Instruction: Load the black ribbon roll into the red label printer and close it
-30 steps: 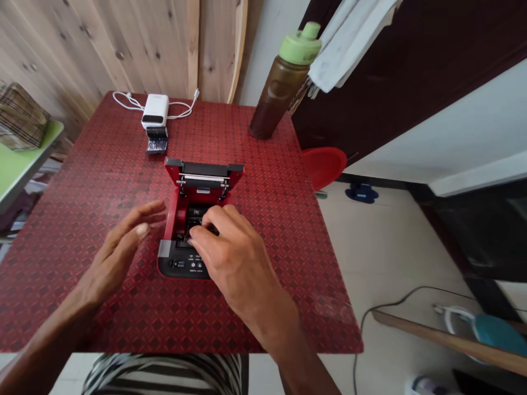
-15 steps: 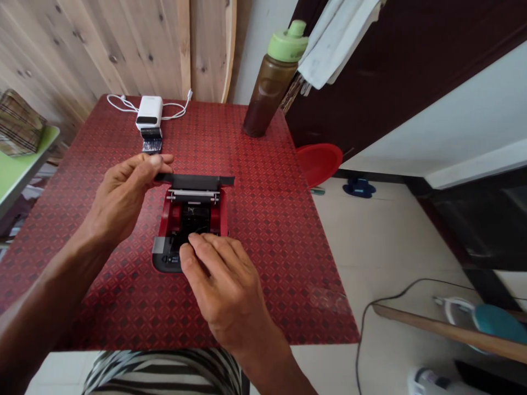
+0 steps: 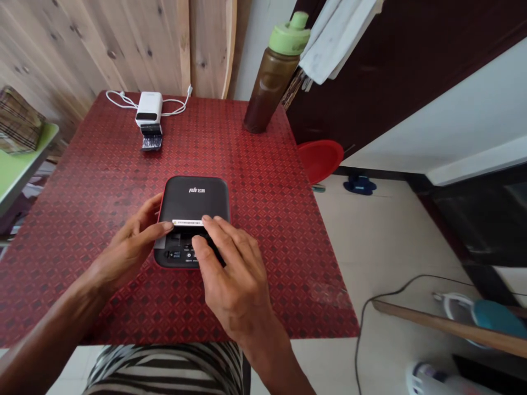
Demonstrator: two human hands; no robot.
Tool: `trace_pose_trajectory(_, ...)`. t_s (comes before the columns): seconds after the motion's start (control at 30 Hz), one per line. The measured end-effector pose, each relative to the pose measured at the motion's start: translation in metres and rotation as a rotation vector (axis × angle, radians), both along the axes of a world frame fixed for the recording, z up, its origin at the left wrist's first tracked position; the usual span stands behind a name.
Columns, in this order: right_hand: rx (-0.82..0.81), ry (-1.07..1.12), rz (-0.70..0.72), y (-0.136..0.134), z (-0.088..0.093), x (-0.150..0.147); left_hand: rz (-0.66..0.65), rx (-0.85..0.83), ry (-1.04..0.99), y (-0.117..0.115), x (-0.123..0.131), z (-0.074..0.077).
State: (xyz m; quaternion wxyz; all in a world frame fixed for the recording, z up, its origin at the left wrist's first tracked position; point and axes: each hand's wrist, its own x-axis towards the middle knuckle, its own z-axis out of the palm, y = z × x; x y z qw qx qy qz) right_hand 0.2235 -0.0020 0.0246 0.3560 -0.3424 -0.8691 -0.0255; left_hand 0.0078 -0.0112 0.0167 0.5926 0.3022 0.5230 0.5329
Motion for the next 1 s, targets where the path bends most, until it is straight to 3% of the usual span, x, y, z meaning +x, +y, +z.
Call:
trace_pose_trajectory(0.27,-0.072,-0.020,-0.011,0.002,0.010,-0.006,0.051,0.025,-0.044,-0.001,0.004,-0.005)
trace_pose_trajectory(0.63,-0.135,0.080,0.017,-0.001,0.004,0.003,0.053,0.026,0.028,-0.010,0.000,-0.014)
trace_pose_trajectory(0.8,-0.165,0.178,-0.123,-0.013,-0.006,0.019,-0.005,0.033,-0.014,-0.023,-0.009,-0.017)
trace_pose_trajectory(1.0,-0.288,0.233,-0.202,-0.025,-0.021,0.020,0.012,0.022,0.038,-0.023,-0.007,-0.011)
